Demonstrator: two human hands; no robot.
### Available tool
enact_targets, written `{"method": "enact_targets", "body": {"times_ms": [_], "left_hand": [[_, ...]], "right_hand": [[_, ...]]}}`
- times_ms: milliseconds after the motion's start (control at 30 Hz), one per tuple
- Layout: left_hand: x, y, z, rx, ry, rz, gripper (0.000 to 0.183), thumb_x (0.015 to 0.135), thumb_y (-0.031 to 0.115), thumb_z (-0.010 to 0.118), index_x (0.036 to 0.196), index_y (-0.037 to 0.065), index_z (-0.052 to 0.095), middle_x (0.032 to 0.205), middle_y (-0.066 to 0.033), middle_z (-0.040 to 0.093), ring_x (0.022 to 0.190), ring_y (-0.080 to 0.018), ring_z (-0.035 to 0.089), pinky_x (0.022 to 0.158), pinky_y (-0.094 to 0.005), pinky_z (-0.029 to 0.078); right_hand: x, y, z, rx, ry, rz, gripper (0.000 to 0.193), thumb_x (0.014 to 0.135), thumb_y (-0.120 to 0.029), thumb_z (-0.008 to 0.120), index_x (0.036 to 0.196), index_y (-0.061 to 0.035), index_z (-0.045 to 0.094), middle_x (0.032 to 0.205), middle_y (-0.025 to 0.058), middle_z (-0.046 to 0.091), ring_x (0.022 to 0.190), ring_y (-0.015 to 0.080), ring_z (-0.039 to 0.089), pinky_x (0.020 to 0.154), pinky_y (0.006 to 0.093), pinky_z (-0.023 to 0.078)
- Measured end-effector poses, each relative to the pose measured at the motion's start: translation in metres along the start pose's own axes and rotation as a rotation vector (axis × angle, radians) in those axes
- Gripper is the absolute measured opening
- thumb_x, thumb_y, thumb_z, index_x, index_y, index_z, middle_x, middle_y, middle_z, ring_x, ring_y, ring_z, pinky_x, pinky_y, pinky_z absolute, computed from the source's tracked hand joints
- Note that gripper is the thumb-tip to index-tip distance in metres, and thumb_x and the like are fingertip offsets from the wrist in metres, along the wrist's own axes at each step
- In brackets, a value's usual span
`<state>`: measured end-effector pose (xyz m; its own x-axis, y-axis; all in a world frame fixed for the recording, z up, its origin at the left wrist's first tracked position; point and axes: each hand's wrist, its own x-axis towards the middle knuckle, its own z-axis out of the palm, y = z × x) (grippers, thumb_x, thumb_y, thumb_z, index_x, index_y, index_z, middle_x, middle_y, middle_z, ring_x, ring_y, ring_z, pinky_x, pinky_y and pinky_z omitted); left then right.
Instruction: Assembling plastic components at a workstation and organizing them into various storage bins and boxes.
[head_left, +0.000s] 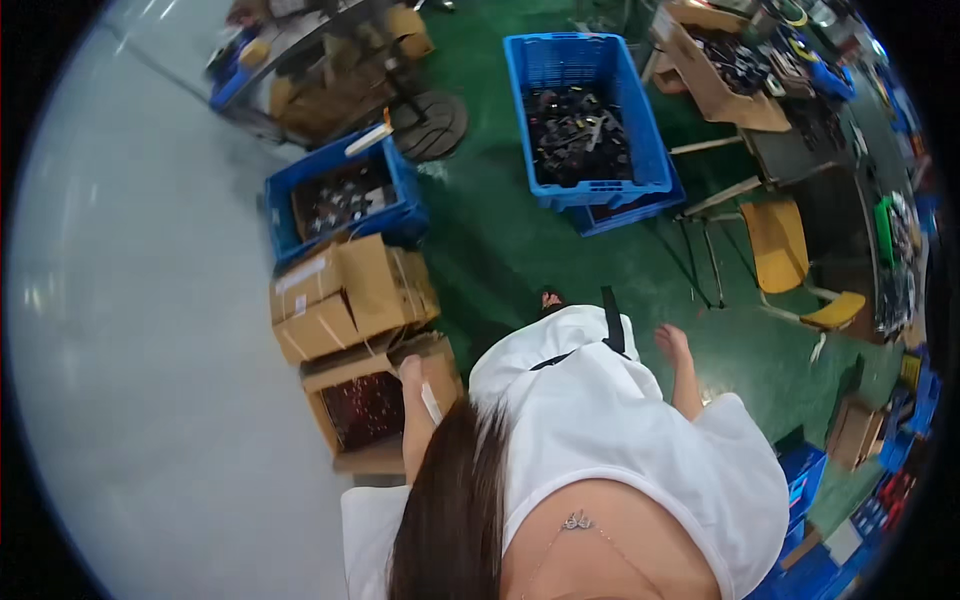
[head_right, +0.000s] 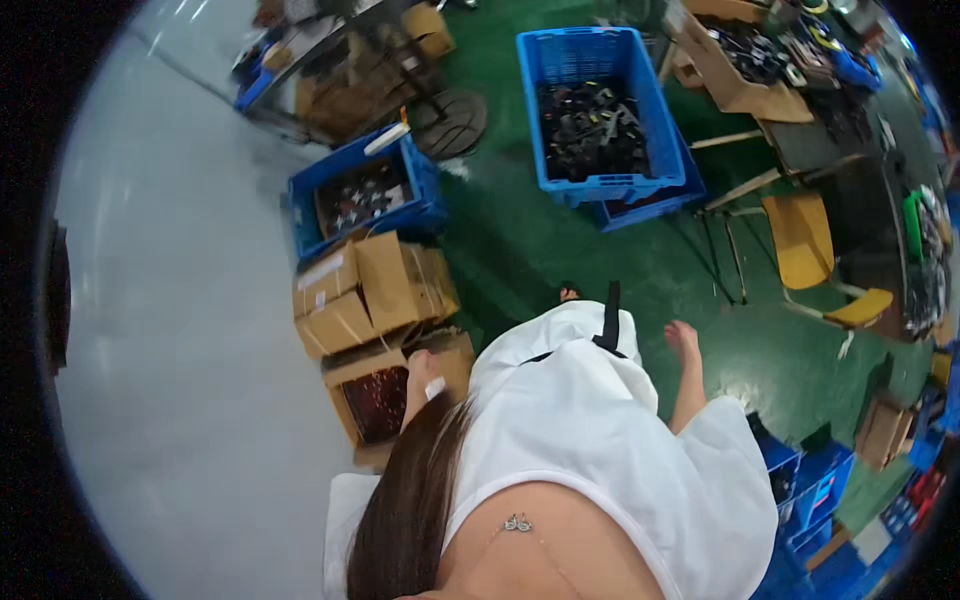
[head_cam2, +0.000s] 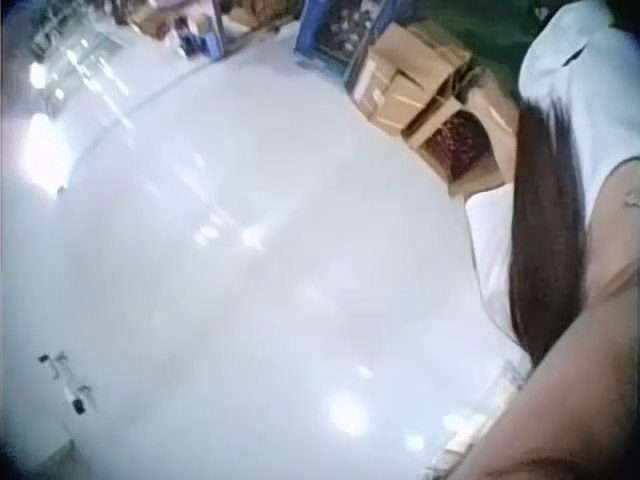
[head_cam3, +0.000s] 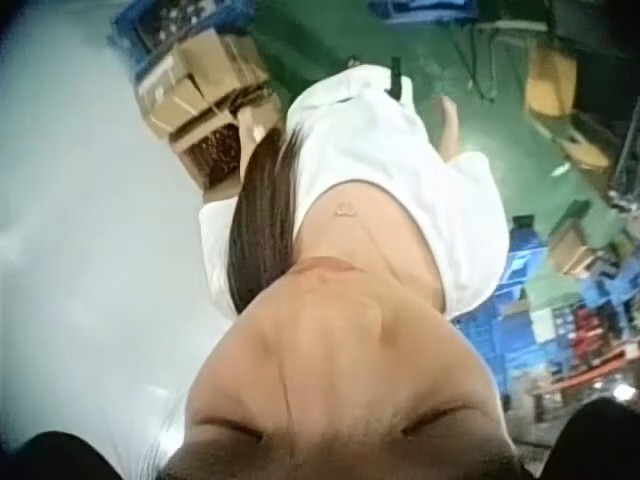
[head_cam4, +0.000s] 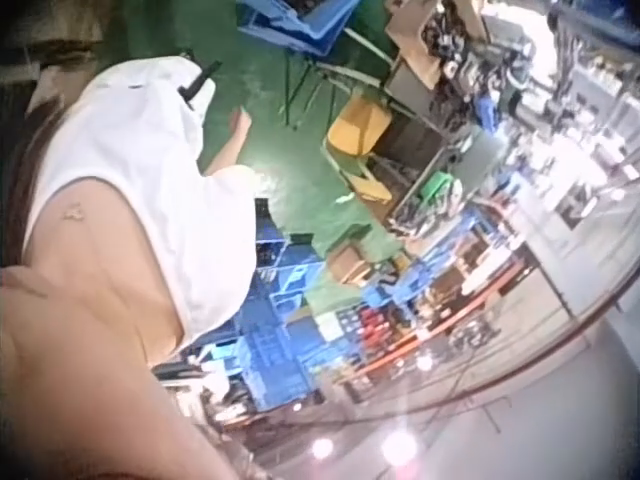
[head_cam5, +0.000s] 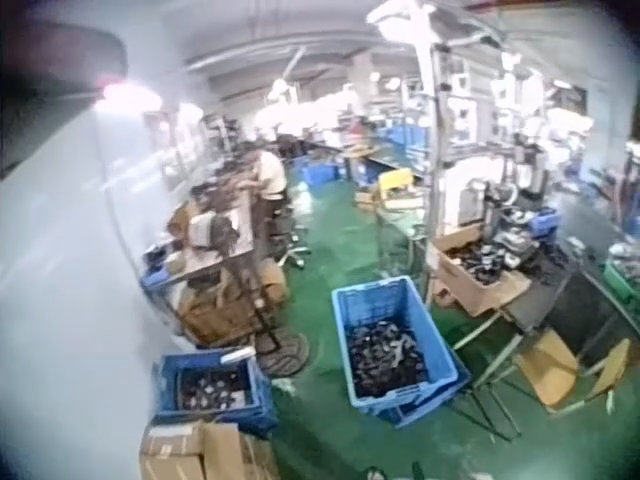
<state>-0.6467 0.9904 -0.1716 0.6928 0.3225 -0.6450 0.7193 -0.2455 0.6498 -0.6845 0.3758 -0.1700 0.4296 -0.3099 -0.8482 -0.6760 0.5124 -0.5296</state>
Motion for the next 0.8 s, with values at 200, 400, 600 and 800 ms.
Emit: {"method": "enact_targets", "body": {"times_ms": [200,400,600,800], "left_hand": [[0.068,0.196,0.081,0.133,-0.108,0.136,0.033,0.076,0.009,0.052,0.108,0.001,0.051,0.078,-0.0084,0.058,0.056,-0.0132,0.053,0.051,-0.0244,0.043],[0.163,0.410,0.194,0.061,-0.445,0.227,0.025,0.074,0.005,0.053,0.098,-0.002,0.054,0.078,-0.0097,0.060,0.061,-0.0131,0.056,0.058,-0.0240,0.045],[0.268,0.549,0.260,0.215,-0.546,0.415,0.023,0.074,0.006,0.053,0.094,-0.003,0.056,0.076,-0.0093,0.060,0.060,-0.0133,0.055,0.058,-0.0247,0.044],[0.319,0.578,0.264,0.698,-0.709,0.745,0.026,0.073,0.011,0.052,0.097,0.000,0.056,0.077,-0.0145,0.061,0.069,-0.0233,0.059,0.064,-0.0320,0.046]], "right_hand": [[-0.032,0.046,0.001,0.445,0.491,0.290,0.022,0.082,-0.019,0.049,0.099,-0.0063,0.054,0.091,0.0050,0.061,0.074,0.0153,0.058,0.059,0.0238,0.047],[0.002,-0.008,0.105,0.671,0.388,0.211,0.029,0.084,-0.019,0.047,0.108,-0.0041,0.050,0.104,0.0096,0.057,0.089,0.0189,0.057,0.071,0.0268,0.048],[0.012,-0.130,0.252,0.364,0.334,-0.133,0.031,0.084,-0.021,0.048,0.109,-0.0027,0.051,0.096,0.0097,0.060,0.085,0.0144,0.056,0.070,0.0231,0.045],[-0.031,-0.184,0.350,0.384,0.015,0.005,0.031,0.086,-0.027,0.046,0.111,-0.0073,0.052,0.098,0.0041,0.058,0.087,0.0108,0.053,0.075,0.0233,0.042]]}}
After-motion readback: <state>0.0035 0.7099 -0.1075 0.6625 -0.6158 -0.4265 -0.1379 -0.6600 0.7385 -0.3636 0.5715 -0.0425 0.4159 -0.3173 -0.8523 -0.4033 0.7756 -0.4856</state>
